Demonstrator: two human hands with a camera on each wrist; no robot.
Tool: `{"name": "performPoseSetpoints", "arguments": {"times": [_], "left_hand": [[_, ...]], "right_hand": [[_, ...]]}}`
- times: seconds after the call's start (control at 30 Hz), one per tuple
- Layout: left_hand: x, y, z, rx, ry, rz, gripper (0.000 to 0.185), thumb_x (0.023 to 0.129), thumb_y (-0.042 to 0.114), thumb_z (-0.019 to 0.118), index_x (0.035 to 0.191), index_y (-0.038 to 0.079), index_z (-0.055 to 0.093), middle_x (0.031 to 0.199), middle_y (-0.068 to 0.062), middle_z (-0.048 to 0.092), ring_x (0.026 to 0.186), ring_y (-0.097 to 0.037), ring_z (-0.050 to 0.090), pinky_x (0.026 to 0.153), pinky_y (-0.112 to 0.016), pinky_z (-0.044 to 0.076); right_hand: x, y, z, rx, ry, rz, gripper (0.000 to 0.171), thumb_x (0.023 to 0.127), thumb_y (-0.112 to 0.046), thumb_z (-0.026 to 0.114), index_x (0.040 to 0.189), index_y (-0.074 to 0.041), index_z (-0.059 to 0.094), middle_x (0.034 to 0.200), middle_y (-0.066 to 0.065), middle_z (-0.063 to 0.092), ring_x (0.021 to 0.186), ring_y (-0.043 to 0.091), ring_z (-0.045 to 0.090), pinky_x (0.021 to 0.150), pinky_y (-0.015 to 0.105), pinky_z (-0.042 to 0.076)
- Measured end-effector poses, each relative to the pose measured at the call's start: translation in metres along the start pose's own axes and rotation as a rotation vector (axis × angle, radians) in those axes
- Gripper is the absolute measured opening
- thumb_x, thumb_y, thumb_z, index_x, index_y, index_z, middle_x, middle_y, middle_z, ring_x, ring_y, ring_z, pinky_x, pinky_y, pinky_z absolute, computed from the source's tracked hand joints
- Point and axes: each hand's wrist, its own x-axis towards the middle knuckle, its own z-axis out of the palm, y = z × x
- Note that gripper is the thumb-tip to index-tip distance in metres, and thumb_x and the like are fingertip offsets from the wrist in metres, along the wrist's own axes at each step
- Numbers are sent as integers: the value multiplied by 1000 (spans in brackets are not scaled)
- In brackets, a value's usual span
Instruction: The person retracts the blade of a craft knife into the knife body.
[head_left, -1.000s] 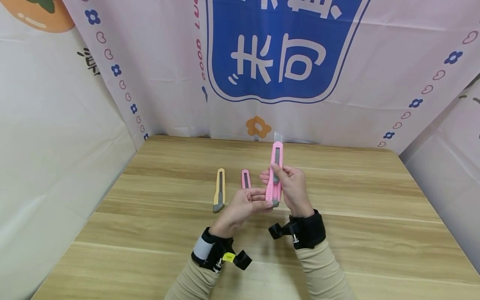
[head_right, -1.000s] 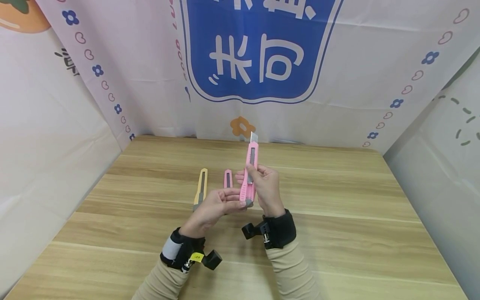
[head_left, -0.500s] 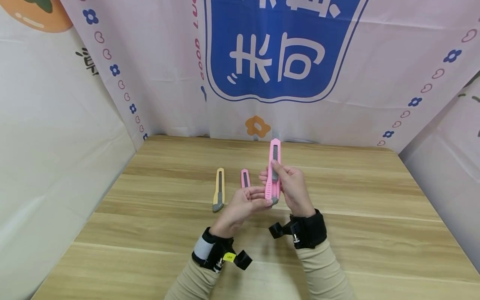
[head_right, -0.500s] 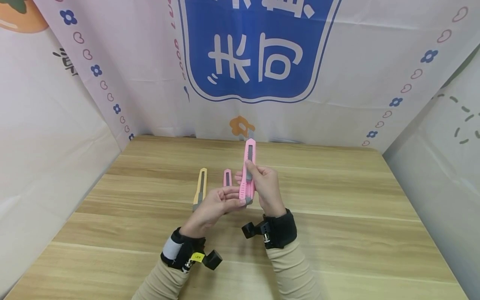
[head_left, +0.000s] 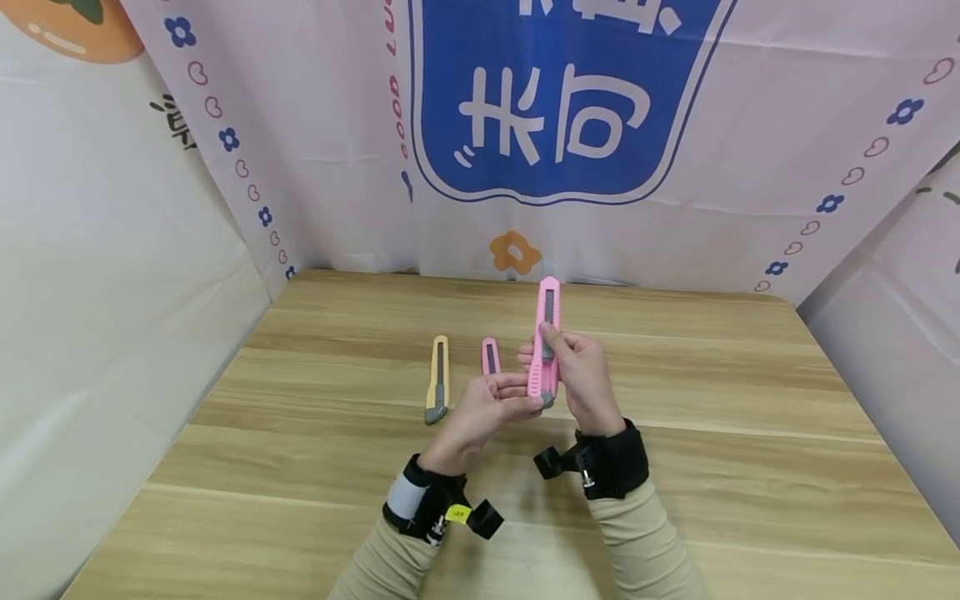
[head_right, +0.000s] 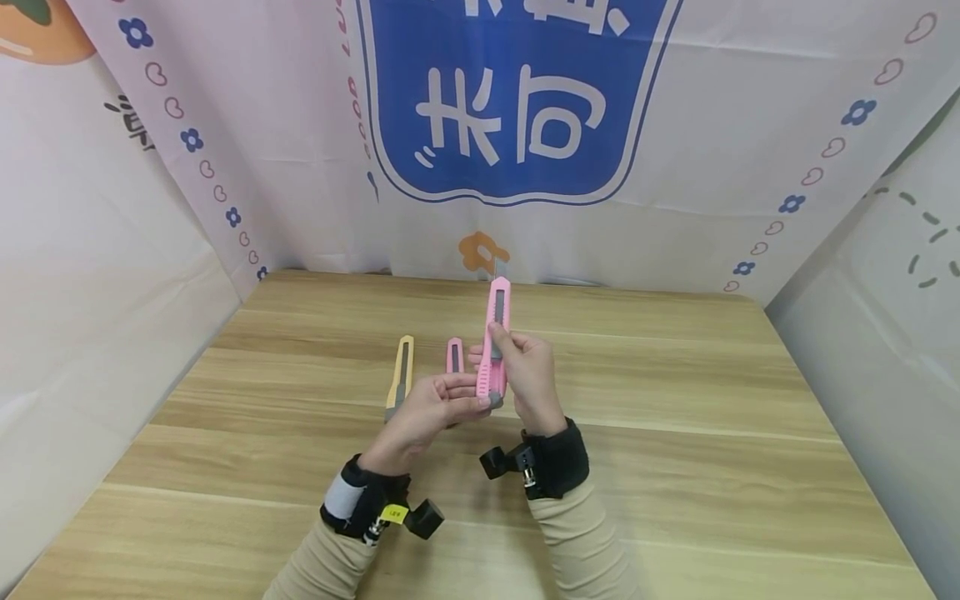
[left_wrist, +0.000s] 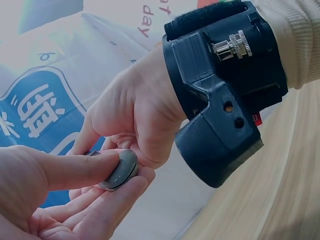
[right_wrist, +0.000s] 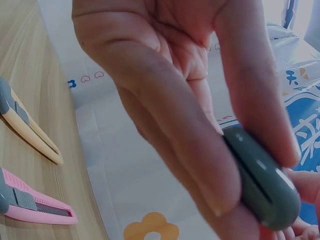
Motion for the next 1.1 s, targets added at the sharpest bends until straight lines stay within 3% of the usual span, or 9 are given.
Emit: {"name": "performPoseSetpoints", "arguments": {"times": [0.37,1.1], "left_hand": [[-1,1,0,-15,-14,-5,38,88,2,65,125,-2,58,119,-20,68,93,-12,71,91,-31,58],[-1,2,-1,-26,-3,4,40,88,-1,62,127,-3,56,121,-22,66,89,-8,70,90,-29,59]], "right_hand": [[0,2,-2,7,-26,-87,43,98,-23,56,113,17,58,68,-7,74,66,8,73,67,24,61],[0,3,-1,34,-66,-94,43,98,-17,55,122,18,52,69,-8,75,69,7,73,71,23,61]]}}
